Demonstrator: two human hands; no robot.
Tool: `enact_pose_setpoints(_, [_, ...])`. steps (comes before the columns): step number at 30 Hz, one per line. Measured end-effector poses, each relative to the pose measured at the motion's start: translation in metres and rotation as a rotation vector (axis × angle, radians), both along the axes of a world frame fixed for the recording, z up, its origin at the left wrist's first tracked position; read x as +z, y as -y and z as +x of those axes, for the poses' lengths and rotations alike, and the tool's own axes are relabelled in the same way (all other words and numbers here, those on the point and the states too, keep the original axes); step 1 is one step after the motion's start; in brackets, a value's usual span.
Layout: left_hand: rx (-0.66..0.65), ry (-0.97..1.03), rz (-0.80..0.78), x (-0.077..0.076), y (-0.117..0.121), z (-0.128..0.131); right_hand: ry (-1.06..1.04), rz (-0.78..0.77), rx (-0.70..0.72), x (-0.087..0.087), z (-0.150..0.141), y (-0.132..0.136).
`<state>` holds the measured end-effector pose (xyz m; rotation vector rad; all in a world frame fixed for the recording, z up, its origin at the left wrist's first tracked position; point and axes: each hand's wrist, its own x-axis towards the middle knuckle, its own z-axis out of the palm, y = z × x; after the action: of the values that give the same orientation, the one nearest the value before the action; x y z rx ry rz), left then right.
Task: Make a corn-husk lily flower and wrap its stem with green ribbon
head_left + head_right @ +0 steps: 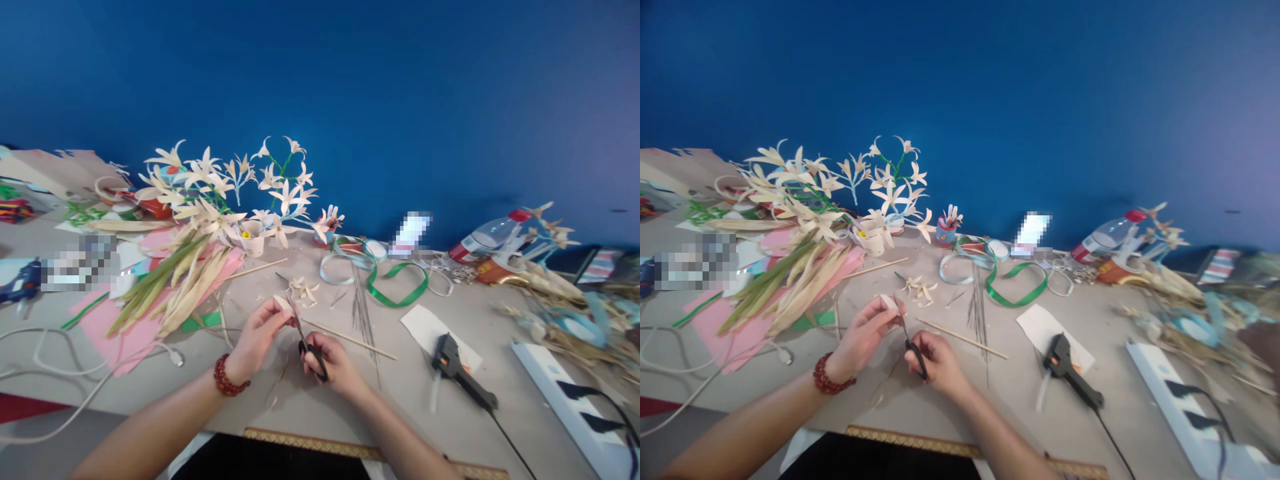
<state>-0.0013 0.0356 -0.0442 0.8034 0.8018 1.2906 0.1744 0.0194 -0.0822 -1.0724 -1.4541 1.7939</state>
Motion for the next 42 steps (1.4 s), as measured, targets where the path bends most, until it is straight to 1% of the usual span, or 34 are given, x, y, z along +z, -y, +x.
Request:
enact_pose_setpoints(7, [-0.056, -0.049, 0.028, -0.002, -0.001, -0.005, 0.020, 0.038, 0.001, -0.001, 0.003, -0.001])
enact_pose_setpoints(17, [-0.059, -0.108, 0.047, -0.001, -0.003, -0.007, 0.053, 0.025, 0.026, 0.004, 0.006, -0.001])
enact_pose_setpoints(27, [-0.067, -0.143, 0.043, 0.001, -0.004, -0.009, 0.093, 0.059, 0.036, 0.007, 0.010, -0.001])
enact_pose_setpoints(34, [-0.124, -0.190, 0.078, 0.000, -0.005, -0.010, 0.050, -0.007, 0.048, 0.006, 0.013, -0.002])
enact_pose_setpoints(38, [-0.158, -0.216, 0.094, 0.000, -0.005, -0.009, 0.041, -0.019, 0.055, 0.006, 0.015, -0.003])
enact_pose_setpoints(42, [-0.164, -0.224, 0.095, 0.000, -0.005, -0.009, 0.036, -0.021, 0.055, 0.007, 0.016, -0.003])
